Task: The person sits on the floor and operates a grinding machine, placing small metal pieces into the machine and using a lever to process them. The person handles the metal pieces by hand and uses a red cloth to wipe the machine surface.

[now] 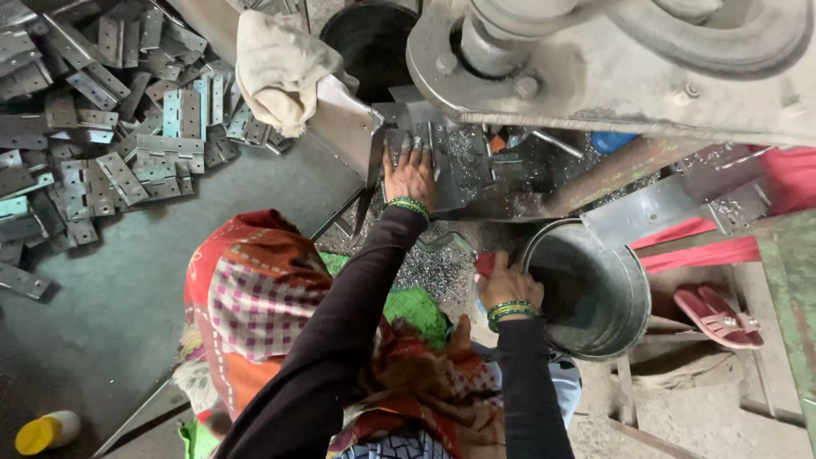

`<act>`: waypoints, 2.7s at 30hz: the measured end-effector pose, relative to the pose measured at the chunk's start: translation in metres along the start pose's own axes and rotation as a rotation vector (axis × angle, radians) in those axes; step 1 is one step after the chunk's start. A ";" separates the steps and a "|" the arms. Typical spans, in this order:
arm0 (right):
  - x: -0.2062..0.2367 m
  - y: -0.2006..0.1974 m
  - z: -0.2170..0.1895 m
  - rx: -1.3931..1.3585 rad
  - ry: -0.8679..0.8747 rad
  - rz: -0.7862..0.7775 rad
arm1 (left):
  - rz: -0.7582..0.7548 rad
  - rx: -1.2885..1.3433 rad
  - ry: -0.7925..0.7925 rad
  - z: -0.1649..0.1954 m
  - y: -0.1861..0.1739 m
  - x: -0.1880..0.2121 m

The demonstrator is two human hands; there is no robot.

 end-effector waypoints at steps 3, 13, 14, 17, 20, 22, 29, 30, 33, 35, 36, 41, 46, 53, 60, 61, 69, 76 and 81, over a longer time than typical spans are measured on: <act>0.016 0.024 -0.005 -0.090 0.016 0.034 | -0.007 0.021 -0.004 0.001 0.001 0.000; -0.001 0.009 0.000 -0.086 0.053 -0.239 | 0.198 0.009 0.026 0.000 -0.014 0.007; -0.003 -0.004 -0.003 -0.044 0.044 -0.193 | 0.151 0.025 0.010 -0.001 -0.010 0.007; -0.004 -0.016 -0.005 0.031 0.059 -0.124 | 0.051 0.070 -0.025 0.001 -0.002 0.005; 0.009 0.017 -0.005 -0.065 0.093 -0.161 | -0.010 0.018 -0.029 0.003 0.003 0.001; 0.018 0.036 -0.007 -0.168 0.049 -0.068 | -0.012 -0.109 0.000 0.003 0.002 -0.003; 0.000 0.041 -0.001 -0.138 0.044 -0.218 | -0.037 0.004 0.006 -0.002 0.000 -0.004; -0.003 0.029 0.000 -0.104 0.039 -0.244 | -0.010 -0.036 0.010 -0.001 -0.003 -0.005; 0.004 -0.003 0.001 -0.023 0.019 -0.181 | -0.011 0.021 -0.029 0.000 -0.004 -0.011; 0.007 -0.008 -0.001 -0.012 0.035 -0.126 | 0.041 0.105 -0.065 -0.001 -0.008 -0.019; 0.008 0.001 -0.002 -0.028 0.065 -0.159 | 0.062 0.138 -0.079 -0.002 -0.009 -0.023; 0.006 0.059 -0.004 -0.264 0.099 -0.172 | 0.052 0.110 -0.034 -0.006 -0.007 -0.029; 0.003 0.053 0.001 -0.096 -0.016 -0.137 | -0.219 0.236 -0.090 -0.020 -0.002 -0.030; 0.017 -0.015 -0.002 -0.077 0.056 -0.163 | -0.235 0.063 0.016 0.010 -0.029 0.035; 0.029 0.017 -0.002 -0.174 0.038 -0.052 | -0.082 0.009 0.092 0.015 -0.006 0.100; 0.027 0.024 -0.003 -0.196 0.018 -0.046 | -0.002 0.040 0.186 0.018 -0.011 0.095; 0.016 0.049 0.004 -0.212 0.055 -0.018 | -0.321 0.489 0.141 0.015 -0.031 0.037; 0.013 0.059 0.007 -0.217 0.096 -0.081 | -0.255 0.243 0.011 0.056 -0.040 0.067; 0.016 0.051 0.000 -0.162 0.077 -0.182 | -0.034 0.143 0.113 0.035 -0.055 0.069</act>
Point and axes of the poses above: each hand's wrist, its own x-axis away from the middle knuckle, its own y-axis out of the palm, z = x × y, the point moved 8 cm from there along -x, towards the middle knuckle
